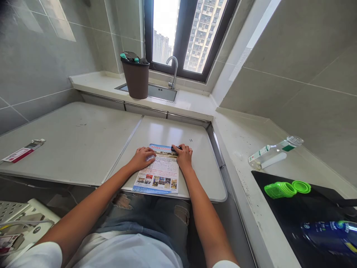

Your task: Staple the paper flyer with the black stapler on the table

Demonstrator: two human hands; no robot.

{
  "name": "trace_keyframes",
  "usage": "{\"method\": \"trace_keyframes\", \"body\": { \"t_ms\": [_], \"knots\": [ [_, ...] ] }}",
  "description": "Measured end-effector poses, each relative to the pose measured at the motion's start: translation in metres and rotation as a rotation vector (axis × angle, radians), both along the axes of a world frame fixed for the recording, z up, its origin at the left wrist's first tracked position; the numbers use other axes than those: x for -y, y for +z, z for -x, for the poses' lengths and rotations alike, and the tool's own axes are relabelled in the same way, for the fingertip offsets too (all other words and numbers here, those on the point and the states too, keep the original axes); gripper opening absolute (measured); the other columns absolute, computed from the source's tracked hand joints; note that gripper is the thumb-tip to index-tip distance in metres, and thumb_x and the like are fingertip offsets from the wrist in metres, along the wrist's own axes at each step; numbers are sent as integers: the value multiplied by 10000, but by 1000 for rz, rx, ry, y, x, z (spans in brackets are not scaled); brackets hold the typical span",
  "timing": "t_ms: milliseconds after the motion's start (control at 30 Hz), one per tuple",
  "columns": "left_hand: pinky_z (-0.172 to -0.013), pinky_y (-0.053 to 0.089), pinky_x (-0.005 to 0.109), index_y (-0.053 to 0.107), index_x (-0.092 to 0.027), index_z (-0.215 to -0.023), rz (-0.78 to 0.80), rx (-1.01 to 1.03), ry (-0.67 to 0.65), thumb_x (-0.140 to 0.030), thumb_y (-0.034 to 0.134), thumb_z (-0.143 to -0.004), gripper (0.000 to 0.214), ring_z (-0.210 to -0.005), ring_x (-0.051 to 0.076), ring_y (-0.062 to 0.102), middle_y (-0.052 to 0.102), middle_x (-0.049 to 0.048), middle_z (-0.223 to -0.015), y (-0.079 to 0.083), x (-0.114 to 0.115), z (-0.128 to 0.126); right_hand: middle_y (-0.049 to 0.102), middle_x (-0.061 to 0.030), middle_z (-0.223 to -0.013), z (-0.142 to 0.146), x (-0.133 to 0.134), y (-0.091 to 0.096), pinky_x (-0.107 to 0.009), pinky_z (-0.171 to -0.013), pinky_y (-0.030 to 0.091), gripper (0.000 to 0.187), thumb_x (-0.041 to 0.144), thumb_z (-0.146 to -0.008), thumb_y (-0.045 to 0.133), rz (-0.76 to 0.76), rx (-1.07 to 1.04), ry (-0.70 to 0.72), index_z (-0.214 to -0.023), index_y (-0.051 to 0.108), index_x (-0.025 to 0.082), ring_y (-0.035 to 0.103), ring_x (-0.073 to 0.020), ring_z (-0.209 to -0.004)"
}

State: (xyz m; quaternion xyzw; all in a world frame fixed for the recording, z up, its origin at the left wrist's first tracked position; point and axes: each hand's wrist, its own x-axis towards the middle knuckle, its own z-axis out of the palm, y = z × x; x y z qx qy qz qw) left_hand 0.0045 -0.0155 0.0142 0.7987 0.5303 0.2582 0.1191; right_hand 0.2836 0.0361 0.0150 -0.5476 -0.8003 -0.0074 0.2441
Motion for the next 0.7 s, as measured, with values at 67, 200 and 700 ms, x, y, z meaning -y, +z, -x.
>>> {"method": "trace_keyframes", "body": {
  "t_ms": [67, 200, 700],
  "knots": [
    [-1131, 318, 534, 758, -310, -1079, -2, 4, -3, -353, 645, -909, 209, -1160, 283, 588, 692, 43, -1231, 0, 0, 0, 604, -87, -1244, -1, 1, 0, -520, -1119, 243, 729, 15, -838, 512, 28, 12, -7, -1425, 612, 435, 457, -289, -1151],
    [-1135, 317, 540, 759, -305, -1074, -7, 0, 2, -354, 640, -910, 209, -1164, 289, 588, 691, 46, -1226, -1, -1, -1, 578, -94, -1292, 1, 6, 3, -598, -1128, 218, 786, 6, -810, 513, 92, 51, -27, -1444, 580, 467, 419, -321, -1218],
    [-1102, 353, 529, 748, -303, -1079, -28, -43, 16, -356, 620, -927, 206, -1162, 283, 599, 690, 53, -1212, 2, 1, 0, 576, -135, -1331, 19, 17, 6, -655, -1168, 164, 725, 4, -807, 515, -24, 153, -32, -1431, 583, 367, 421, -326, -1283]
  ]
}}
